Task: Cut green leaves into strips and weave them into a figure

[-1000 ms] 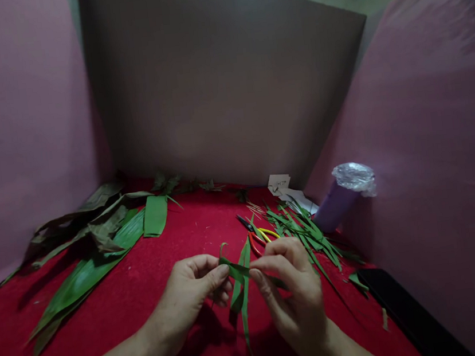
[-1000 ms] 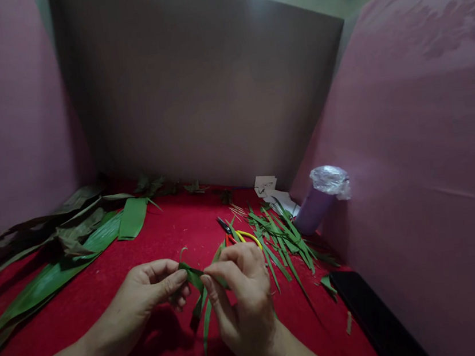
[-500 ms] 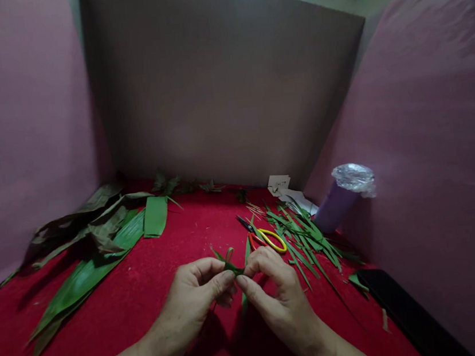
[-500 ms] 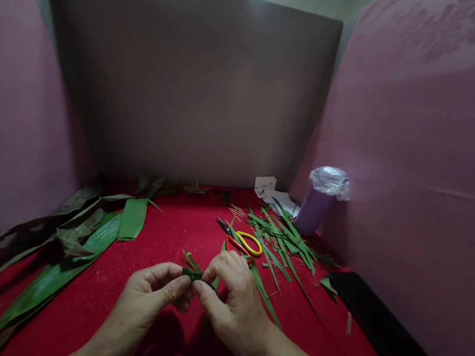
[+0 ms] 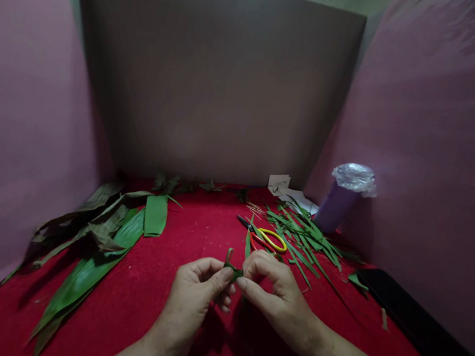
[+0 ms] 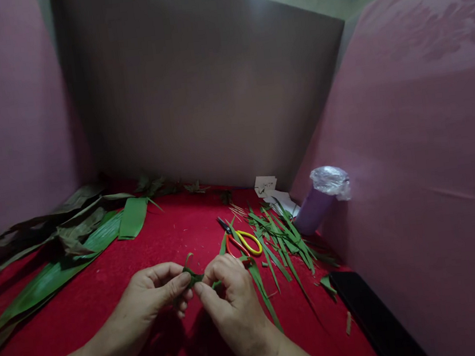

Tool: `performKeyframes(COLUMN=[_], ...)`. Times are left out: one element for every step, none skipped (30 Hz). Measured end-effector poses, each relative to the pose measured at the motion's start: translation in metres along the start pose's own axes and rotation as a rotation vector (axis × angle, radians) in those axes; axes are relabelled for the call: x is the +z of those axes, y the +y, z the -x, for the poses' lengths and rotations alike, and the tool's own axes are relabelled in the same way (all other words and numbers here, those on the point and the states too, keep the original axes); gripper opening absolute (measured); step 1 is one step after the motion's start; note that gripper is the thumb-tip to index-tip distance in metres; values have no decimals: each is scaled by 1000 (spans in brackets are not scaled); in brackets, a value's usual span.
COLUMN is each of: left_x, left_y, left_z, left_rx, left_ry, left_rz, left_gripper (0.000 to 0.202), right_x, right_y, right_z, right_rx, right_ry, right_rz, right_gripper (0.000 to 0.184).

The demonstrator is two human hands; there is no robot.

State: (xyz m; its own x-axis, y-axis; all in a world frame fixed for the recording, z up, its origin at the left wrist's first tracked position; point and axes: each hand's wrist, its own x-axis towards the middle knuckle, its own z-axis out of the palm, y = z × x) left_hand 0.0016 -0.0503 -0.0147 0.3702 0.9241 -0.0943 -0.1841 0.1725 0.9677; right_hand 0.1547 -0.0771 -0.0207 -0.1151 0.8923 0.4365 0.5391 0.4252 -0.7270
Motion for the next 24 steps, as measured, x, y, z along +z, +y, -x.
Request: performKeyframes(left_x=[0,0,0,0,-1,-1,-1,-1,0,0,0,1,1,2,2,3,3,3,3,2,2,2,1,0], left_y=[0,0,0,0,-1,-1,-1,-1,-1,-1,-1,-1,-1,0,0,1,1,1,1,1,1,1,1,1], left_z=[0,0,0,0,0,0,0,0,0,0,0,0,-1,0,0,0,0,0,1,1,1,1,1,1], left_rx=[2,5,9,9,7,1,-6,-10,-11,-13,-15,-19,-27,-35,-43,-47,-48,-48,-46,-45,-45,-44,-44,-42], left_ry=[1,-1,-4,-4,0,0,-1,-1,-2,-5,-6,-4,0,2,1,0,-2,-7,-12,-16,-22,-25,-29,-32], left_rz=[1,1,0,-2,-5,-9,-11,-12,-10,-8,-5,0,6,10,13,19,24,25,24,18,9,-5,-20,-32], left_gripper=[23,23,23,23,23,23,24,24,24,24,24,24,23,23,23,23,22,22,22,22,21,21,21,20], right_x=[0,0,0,0,0,1,1,1,1,1,1,1,2,2,2,2,1,1,1,1,1,1,1,1], right_y=[-1,-1,-2,-3,-4,-5,-5,-5,-5,-4,-4,-3,-3,-2,-2,-2,-3,-3,-3,-3,-3,-3,-3,-3], right_z=[0,0,0,1,1,1,1,1,1,1,1,1,1,1,2,2,2,2,2,2,2,2,2,2], right_rx=[-4,-9,-11,-9,-8,-10,-15,-23,-31,-39,-44,-47,-49,-53,-58,-64,-70,-75,-79,-82,-85,-85,-87,-86], right_ry=[-1,0,6,13,16,18,19,22,27,35,42,47,46,44,41,38,36,35,32,31,31,32,32,31], right_rz=[2,6,11,18,27,36,46,58,71,84,94,101,105,106,105,102,99,95,93,92,91,90,88,88], right_gripper=[24,24,24,24,24,24,24,24,23,23,23,24,24,24,24,24,24,24,24,24,24,24,24,24])
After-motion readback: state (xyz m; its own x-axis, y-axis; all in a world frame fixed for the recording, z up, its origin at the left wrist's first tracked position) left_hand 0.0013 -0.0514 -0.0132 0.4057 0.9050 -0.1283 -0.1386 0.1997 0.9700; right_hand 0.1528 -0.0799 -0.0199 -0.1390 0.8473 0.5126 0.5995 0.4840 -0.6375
